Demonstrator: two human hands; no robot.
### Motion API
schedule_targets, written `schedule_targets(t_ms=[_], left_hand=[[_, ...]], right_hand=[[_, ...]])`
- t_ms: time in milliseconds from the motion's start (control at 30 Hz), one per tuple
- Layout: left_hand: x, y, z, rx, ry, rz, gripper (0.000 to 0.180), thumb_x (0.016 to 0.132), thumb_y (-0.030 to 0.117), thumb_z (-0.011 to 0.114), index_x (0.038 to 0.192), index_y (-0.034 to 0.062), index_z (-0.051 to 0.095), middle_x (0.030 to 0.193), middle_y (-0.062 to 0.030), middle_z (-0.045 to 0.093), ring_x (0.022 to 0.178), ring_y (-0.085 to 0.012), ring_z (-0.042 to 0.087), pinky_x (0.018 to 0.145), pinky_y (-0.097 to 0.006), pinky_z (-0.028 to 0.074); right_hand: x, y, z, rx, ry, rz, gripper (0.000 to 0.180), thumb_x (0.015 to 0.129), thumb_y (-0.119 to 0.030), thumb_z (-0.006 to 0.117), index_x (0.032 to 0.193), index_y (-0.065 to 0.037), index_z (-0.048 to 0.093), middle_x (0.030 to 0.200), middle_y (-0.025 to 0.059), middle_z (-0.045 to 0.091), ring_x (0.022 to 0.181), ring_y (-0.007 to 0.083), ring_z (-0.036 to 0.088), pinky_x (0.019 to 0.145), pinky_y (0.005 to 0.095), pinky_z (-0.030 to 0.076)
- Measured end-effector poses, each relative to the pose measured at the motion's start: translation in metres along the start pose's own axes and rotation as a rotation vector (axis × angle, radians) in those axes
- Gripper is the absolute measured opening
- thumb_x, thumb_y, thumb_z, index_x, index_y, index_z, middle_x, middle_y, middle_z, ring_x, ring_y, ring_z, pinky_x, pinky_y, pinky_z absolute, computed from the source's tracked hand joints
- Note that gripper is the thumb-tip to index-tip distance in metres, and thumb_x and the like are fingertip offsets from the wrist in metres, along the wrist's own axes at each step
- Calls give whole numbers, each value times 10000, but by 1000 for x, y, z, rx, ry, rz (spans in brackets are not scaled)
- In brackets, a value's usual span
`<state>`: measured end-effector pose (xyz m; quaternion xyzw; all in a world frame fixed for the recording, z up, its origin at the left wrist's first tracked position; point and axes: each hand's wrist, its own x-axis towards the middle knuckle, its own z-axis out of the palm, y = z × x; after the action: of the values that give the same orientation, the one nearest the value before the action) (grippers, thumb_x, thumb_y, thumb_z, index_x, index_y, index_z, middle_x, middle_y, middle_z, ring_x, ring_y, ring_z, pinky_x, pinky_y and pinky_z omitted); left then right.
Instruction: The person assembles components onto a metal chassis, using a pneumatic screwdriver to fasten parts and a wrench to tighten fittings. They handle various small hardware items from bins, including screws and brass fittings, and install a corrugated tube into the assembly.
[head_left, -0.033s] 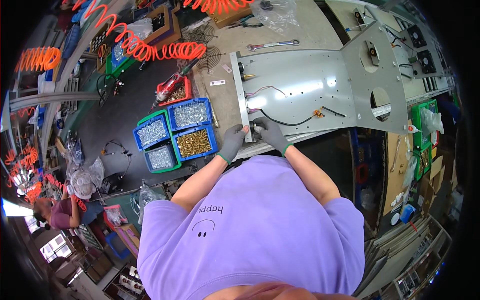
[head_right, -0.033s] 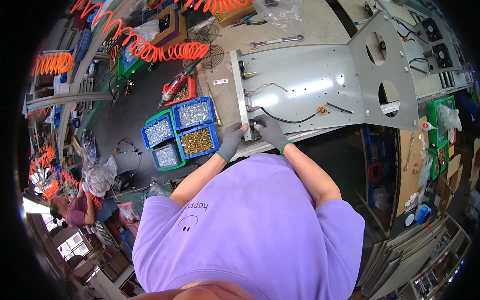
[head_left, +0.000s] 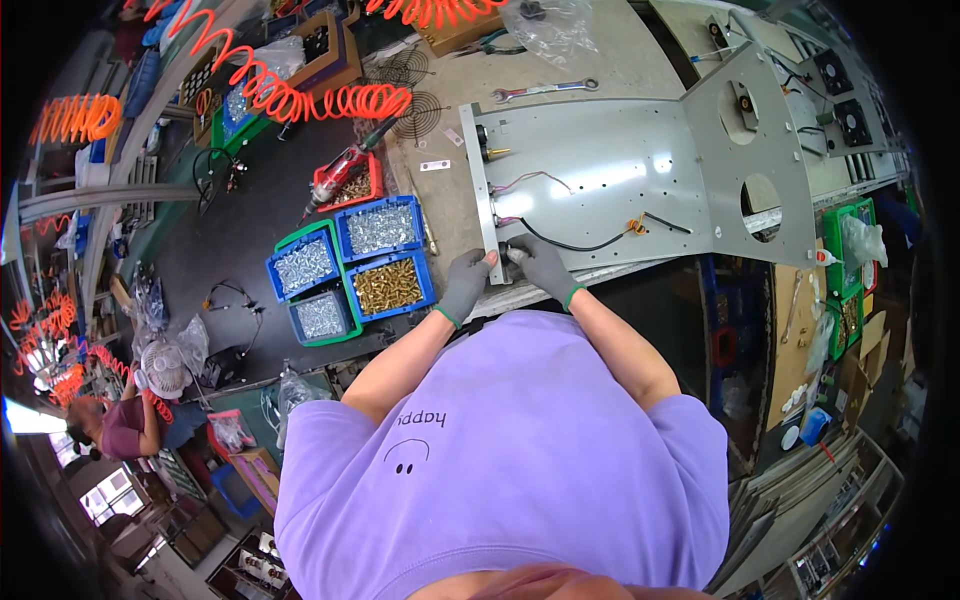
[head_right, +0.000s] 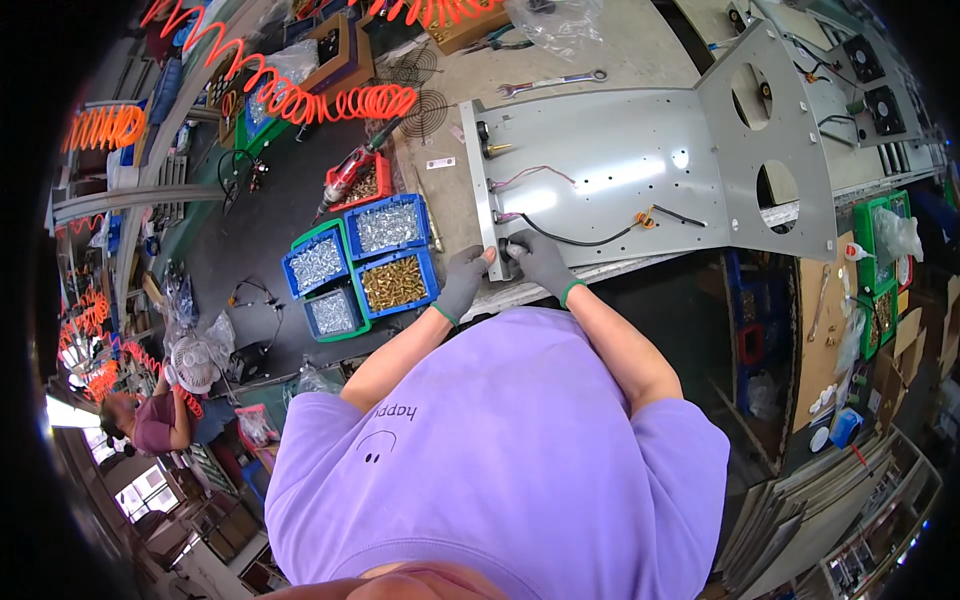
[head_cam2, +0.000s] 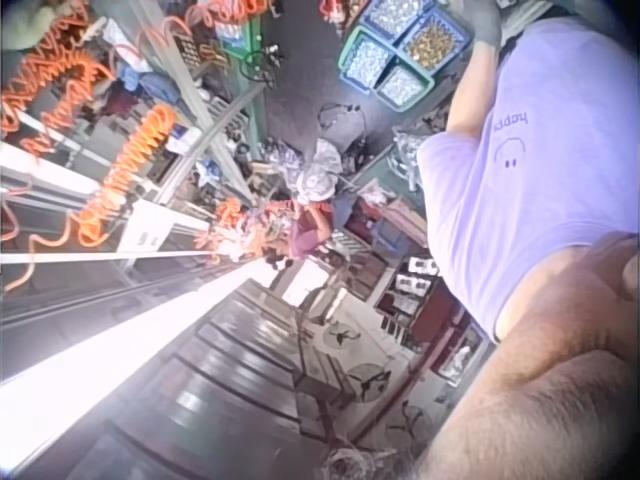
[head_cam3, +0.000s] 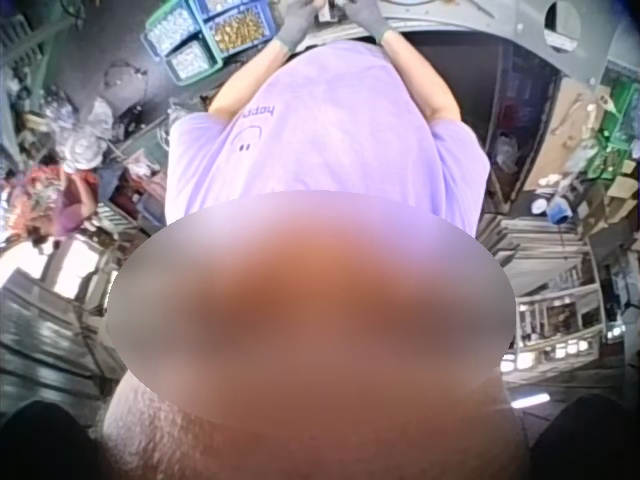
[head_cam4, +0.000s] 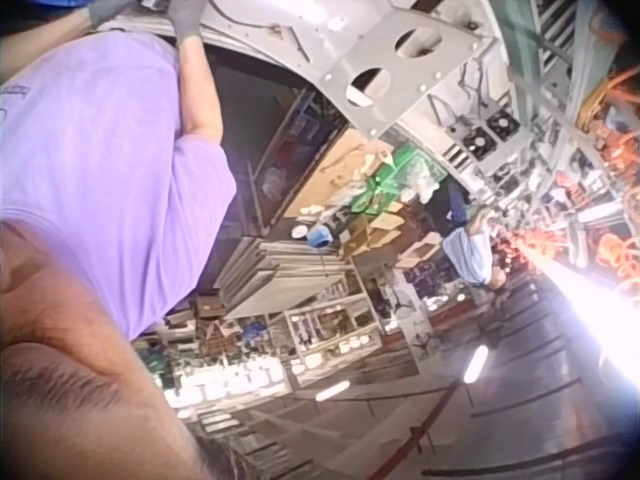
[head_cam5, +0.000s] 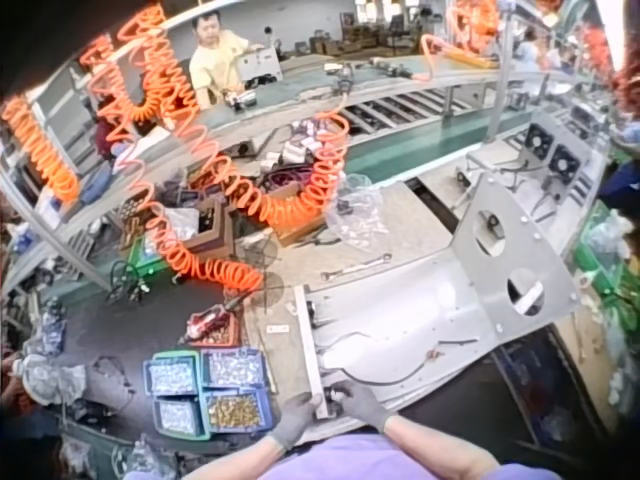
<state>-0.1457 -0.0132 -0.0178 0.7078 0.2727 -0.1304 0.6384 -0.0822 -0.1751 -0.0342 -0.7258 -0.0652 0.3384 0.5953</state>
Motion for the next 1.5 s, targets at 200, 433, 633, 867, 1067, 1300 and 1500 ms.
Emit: schedule_targets(t_ms=[200,433,633,867,1067,1300,1500], left_hand=[[3,-4,1,-51,-3,-1,415,854,314,626,1008,-71,626,835,-94,643,750,-152,555,671,-283,444],[0,0,1,-52,-27,-54,378,876,299,613,981,-63,626,835,-45,617,773,-110,523,705,-246,425],[2,1,-1,43,-23,-56,408,858,308,621,1021,-67,622,834,-89,628,745,-141,534,665,-274,435],[-3,10,-2,11,-34,-65,427,857,313,619,1033,-76,615,863,-105,639,771,-159,554,697,-284,441],[-1,-4,0,-32,-12,-61,420,867,305,608,1043,-77,612,906,-108,644,803,-161,570,726,-292,453],[-8,6,4,-425,-145,-212,424,881,269,589,1105,-90,564,982,-122,628,878,-175,590,786,-301,469],[10,13,-12,215,214,2,363,872,289,605,1046,-25,549,910,-123,613,878,-194,577,789,-311,457]], right_hand=[[8,-2,9,-189,174,51,249,883,-196,567,979,33,583,795,151,645,649,207,634,610,337,503],[3,-22,-7,69,-97,307,312,902,-257,529,944,45,592,803,189,637,662,310,628,643,402,497],[19,14,4,-539,286,-284,351,936,-288,453,1100,-3,575,787,139,640,555,187,604,483,312,478],[-2,-23,-4,-45,105,196,400,950,-272,423,1260,-22,467,857,156,638,512,171,591,458,306,499],[-1,-26,-13,-12,7,237,414,934,-237,491,1265,7,452,926,143,628,592,169,611,488,296,513],[22,-3,1,-213,-97,264,307,922,-241,500,1063,29,530,722,118,607,565,174,578,517,334,471],[40,-15,-28,-382,-395,20,339,915,-267,479,1031,31,591,786,94,632,563,172,577,509,310,478]])
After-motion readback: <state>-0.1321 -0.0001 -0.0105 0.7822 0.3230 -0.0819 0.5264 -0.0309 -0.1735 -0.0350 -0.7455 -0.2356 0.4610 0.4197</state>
